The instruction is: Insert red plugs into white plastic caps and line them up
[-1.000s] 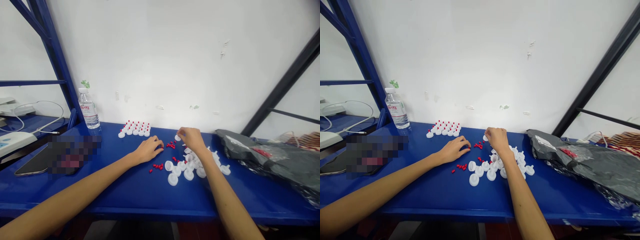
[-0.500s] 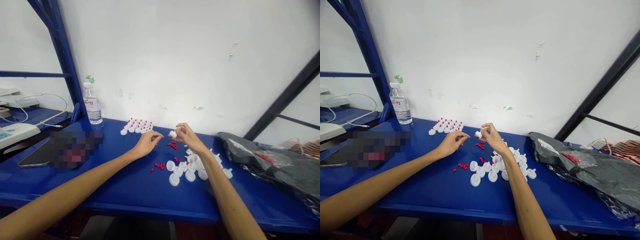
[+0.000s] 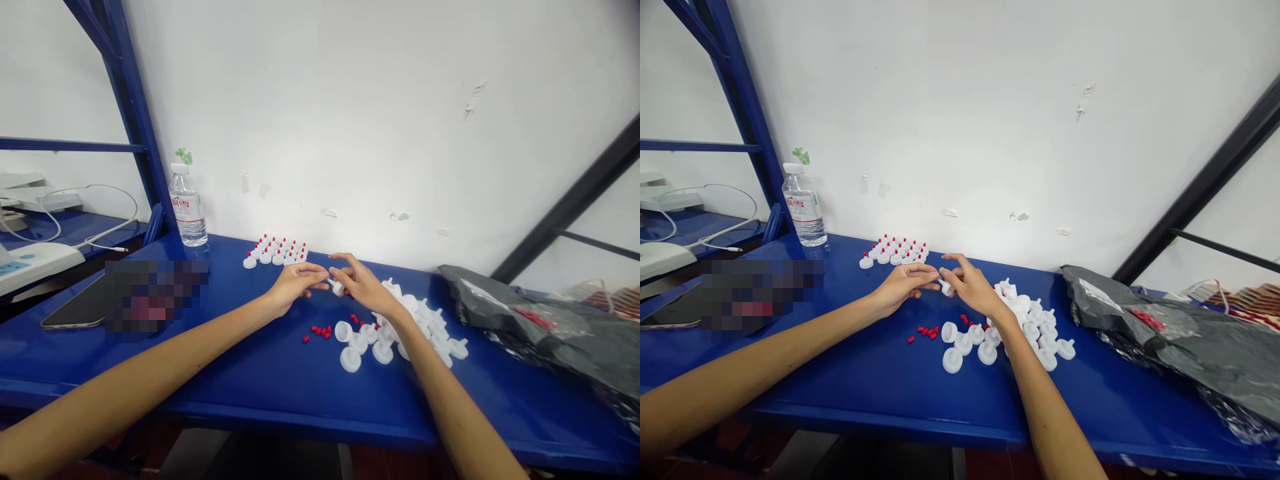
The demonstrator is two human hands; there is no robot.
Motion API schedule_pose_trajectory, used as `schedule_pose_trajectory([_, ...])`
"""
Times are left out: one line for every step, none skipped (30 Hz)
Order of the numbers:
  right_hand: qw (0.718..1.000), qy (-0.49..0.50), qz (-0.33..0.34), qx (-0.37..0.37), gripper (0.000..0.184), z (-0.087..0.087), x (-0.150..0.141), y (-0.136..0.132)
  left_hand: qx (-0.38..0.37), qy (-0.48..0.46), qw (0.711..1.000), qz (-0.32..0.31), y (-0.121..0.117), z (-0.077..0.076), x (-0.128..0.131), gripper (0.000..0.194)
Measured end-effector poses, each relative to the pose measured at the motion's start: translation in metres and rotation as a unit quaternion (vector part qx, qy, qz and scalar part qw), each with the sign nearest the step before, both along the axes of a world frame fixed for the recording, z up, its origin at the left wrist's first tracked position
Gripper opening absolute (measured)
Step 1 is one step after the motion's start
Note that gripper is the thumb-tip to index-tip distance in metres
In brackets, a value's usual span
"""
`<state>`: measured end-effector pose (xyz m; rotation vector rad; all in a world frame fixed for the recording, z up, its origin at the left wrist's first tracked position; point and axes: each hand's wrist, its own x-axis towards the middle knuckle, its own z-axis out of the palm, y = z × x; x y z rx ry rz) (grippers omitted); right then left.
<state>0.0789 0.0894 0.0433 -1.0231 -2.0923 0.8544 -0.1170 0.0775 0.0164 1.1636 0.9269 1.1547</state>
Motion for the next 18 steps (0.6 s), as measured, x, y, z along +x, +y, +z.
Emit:
schedule_pose_trajectory([1.0,0.001,0.0,0.005,0.045,0.0001,-0.0007,-0.0001,-0.004,-0.004,1.0,0.0,-0.0005,0.0002,0.0005,0.046])
schedule_pose_trajectory([1.0,0.003,0.002,0.008,0.045,0.0002,-0.0012,-0.0002,-0.007,-0.008,1.0,0.0,-0.0009,0.0004,0.0008,0.046])
schedule_pose_trajectory([1.0,0.005,0.006,0.009,0.045,0.0002,-0.0016,-0.0002,-0.01,-0.008,1.0,-0.001,-0.0013,0.0007,0.0009,0.046])
schedule_pose_trajectory([1.0,0.008,0.011,0.009,0.045,0.0001,-0.0019,-0.0003,-0.014,-0.006,1.0,-0.004,-0.0017,0.0008,0.0008,0.046])
schedule_pose_trajectory([1.0,0.011,0.014,0.009,0.045,-0.0001,-0.0022,-0.0003,-0.019,-0.002,1.0,-0.01,-0.002,0.0008,0.0006,0.046])
schedule_pose_trajectory([1.0,0.013,0.015,0.01,0.045,-0.0002,-0.0024,-0.0004,-0.024,0.003,1.0,-0.016,-0.0023,0.0007,0.0003,0.046])
schedule_pose_trajectory([1.0,0.013,0.012,0.014,0.044,-0.0004,-0.0026,-0.0005,-0.028,0.008,0.999,-0.022,-0.0026,0.0005,-0.0001,0.045])
schedule_pose_trajectory([1.0,0.01,0.006,0.021,0.043,-0.0005,-0.0027,-0.0004,-0.031,0.013,0.999,-0.026,-0.0029,0.0003,-0.0005,0.045])
schedule_pose_trajectory([1.0,0.004,-0.003,0.028,0.041,-0.0005,-0.0027,-0.0004,-0.032,0.014,0.999,-0.029,-0.0032,0.0001,-0.0008,0.045])
schedule_pose_trajectory([0.999,-0.001,-0.011,0.036,0.039,-0.0004,-0.0025,-0.0002,-0.032,0.014,0.999,-0.03,-0.0036,0.0,-0.001,0.044])
schedule_pose_trajectory([0.999,-0.007,-0.019,0.044,0.037,-0.0003,-0.0023,0.0,-0.032,0.013,0.999,-0.03,-0.004,0.0001,-0.0011,0.044])
schedule_pose_trajectory([0.998,-0.01,-0.024,0.051,0.036,-0.0001,-0.002,0.0002,-0.032,0.01,0.999,-0.03,-0.0044,0.0003,-0.0011,0.045])
schedule_pose_trajectory([0.998,-0.011,-0.029,0.059,0.035,0.0001,-0.0018,0.0003,-0.034,0.008,0.999,-0.029,-0.0047,0.0008,-0.0009,0.045])
schedule_pose_trajectory([0.997,-0.01,-0.033,0.066,0.035,0.0003,-0.0016,0.0005,-0.036,0.005,0.999,-0.027,-0.0051,0.0015,-0.0007,0.046])
schedule_pose_trajectory([0.997,-0.008,-0.036,0.071,0.035,0.0005,-0.0015,0.0006,-0.037,0.005,0.999,-0.022,-0.0054,0.0023,-0.0005,0.046])
schedule_pose_trajectory([0.997,-0.005,-0.038,0.073,0.035,0.0005,-0.0014,0.0007,-0.036,0.008,0.999,-0.017,-0.0056,0.003,-0.0003,0.046])
schedule_pose_trajectory([0.997,-0.001,-0.039,0.073,0.035,0.0005,-0.0014,0.0008,-0.034,0.012,0.999,-0.012,-0.0057,0.0037,-0.0001,0.045])
schedule_pose_trajectory([0.997,0.004,-0.039,0.073,0.035,0.0003,-0.0015,0.0009,-0.028,0.018,0.999,-0.008,-0.0057,0.0042,0.0001,0.044])
